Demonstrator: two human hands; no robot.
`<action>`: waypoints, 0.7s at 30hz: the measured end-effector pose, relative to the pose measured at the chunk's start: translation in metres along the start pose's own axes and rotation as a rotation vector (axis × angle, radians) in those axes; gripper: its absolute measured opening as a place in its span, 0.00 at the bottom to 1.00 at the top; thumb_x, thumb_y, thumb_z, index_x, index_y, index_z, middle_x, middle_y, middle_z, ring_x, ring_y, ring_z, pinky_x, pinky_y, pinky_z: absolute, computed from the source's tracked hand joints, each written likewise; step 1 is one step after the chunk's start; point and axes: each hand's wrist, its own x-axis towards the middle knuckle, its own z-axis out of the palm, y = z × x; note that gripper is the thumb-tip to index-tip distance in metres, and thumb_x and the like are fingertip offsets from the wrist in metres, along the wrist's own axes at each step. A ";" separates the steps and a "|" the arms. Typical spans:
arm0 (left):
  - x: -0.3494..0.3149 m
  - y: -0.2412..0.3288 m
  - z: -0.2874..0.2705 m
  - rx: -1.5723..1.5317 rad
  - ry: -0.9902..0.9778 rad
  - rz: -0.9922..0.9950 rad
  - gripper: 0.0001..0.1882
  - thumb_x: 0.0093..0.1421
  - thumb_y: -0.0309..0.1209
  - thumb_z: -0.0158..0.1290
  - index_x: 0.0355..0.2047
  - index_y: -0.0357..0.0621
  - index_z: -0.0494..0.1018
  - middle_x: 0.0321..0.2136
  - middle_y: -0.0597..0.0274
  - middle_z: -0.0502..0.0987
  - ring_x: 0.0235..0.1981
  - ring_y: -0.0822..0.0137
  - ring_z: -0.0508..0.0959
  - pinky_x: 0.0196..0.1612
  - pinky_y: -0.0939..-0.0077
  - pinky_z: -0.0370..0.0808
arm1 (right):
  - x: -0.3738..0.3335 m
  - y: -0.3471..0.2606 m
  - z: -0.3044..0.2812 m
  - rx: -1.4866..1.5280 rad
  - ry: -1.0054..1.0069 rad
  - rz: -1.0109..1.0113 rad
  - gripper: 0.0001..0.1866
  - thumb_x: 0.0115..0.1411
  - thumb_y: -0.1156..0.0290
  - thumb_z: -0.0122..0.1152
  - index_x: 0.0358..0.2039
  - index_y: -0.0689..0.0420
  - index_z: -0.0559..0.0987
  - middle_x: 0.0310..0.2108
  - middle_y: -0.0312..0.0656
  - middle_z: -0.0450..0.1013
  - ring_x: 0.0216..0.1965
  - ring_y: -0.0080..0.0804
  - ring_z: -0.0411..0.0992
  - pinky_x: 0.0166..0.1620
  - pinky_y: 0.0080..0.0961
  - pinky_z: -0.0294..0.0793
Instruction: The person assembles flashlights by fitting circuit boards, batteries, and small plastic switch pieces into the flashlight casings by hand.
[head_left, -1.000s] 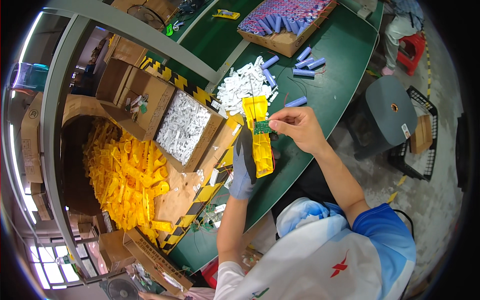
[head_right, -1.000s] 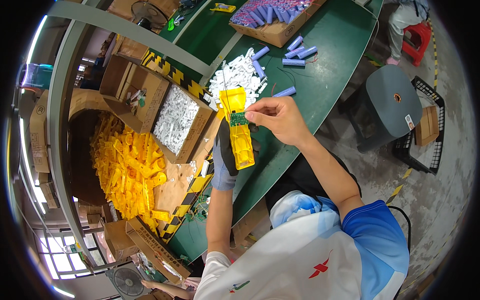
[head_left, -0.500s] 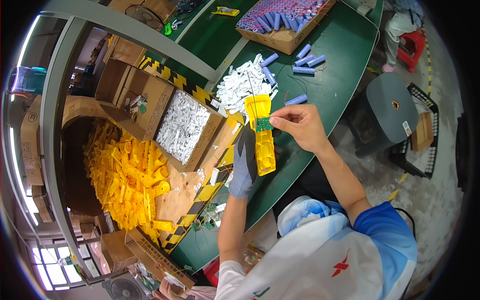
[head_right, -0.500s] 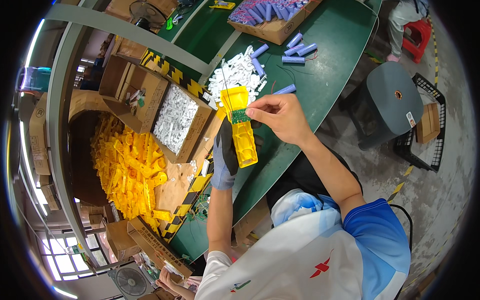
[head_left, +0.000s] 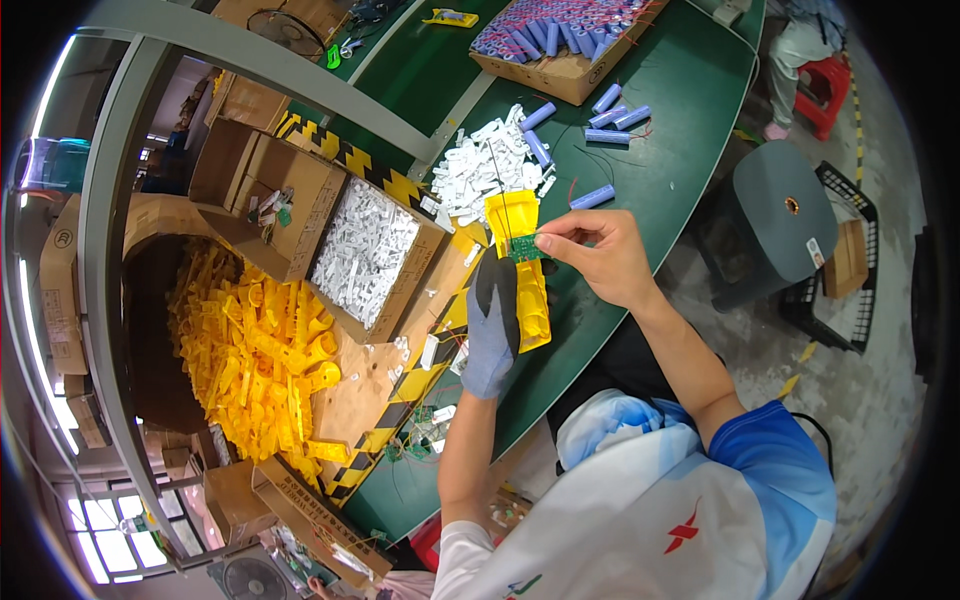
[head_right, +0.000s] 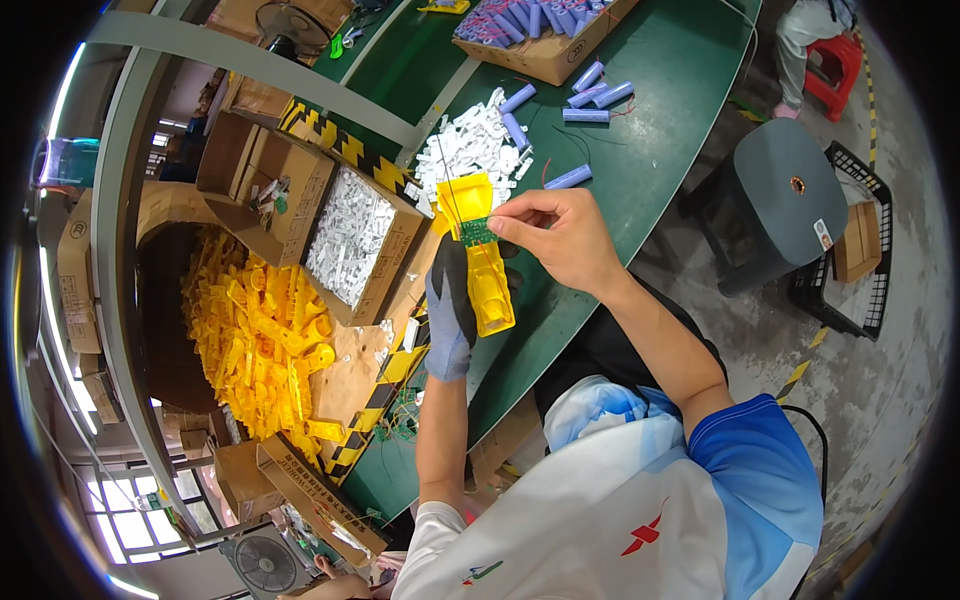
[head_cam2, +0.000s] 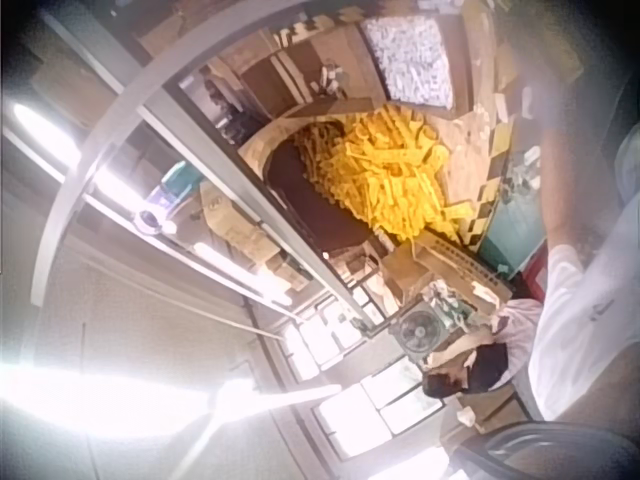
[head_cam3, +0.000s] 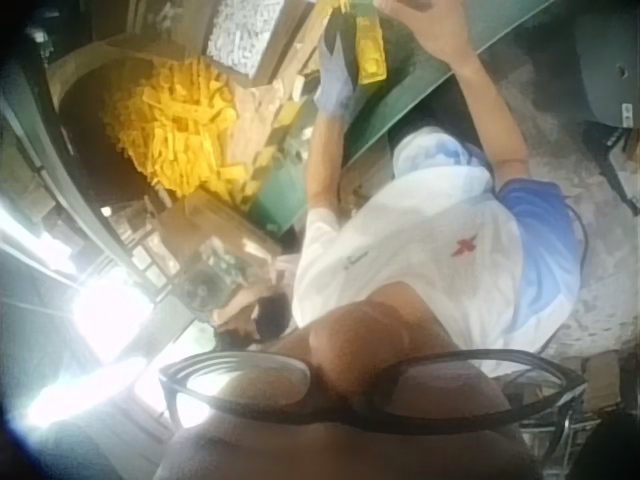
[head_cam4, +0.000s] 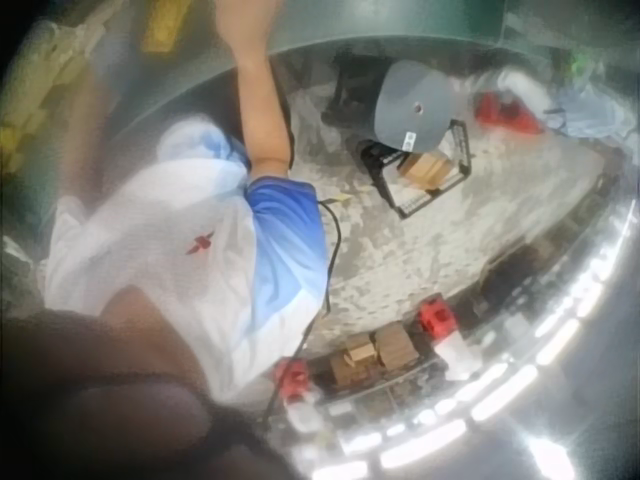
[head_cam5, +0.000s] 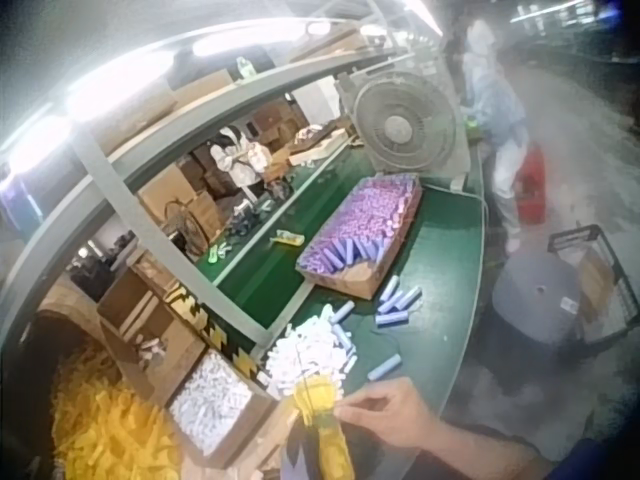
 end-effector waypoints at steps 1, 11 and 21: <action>0.001 -0.002 0.001 0.000 -0.001 -0.001 0.23 0.74 0.46 0.44 0.55 0.38 0.68 0.39 0.54 0.79 0.30 0.66 0.82 0.31 0.75 0.80 | -0.001 0.001 0.001 0.000 0.006 -0.008 0.08 0.61 0.75 0.70 0.37 0.66 0.85 0.31 0.38 0.82 0.32 0.17 0.78 0.38 0.15 0.77; -0.003 -0.021 0.002 0.050 0.245 0.186 0.17 0.74 0.38 0.46 0.53 0.37 0.67 0.36 0.58 0.77 0.30 0.70 0.79 0.30 0.75 0.77 | -0.011 0.014 0.029 0.209 0.080 0.051 0.05 0.61 0.75 0.70 0.35 0.64 0.84 0.30 0.35 0.81 0.31 0.14 0.75 0.36 0.13 0.75; -0.009 0.004 0.010 -0.115 0.178 0.051 0.17 0.74 0.43 0.45 0.47 0.39 0.69 0.32 0.56 0.78 0.24 0.64 0.81 0.26 0.72 0.79 | -0.007 0.018 0.021 0.085 -0.043 -0.154 0.07 0.59 0.79 0.71 0.38 0.63 0.83 0.33 0.37 0.80 0.33 0.17 0.76 0.38 0.16 0.75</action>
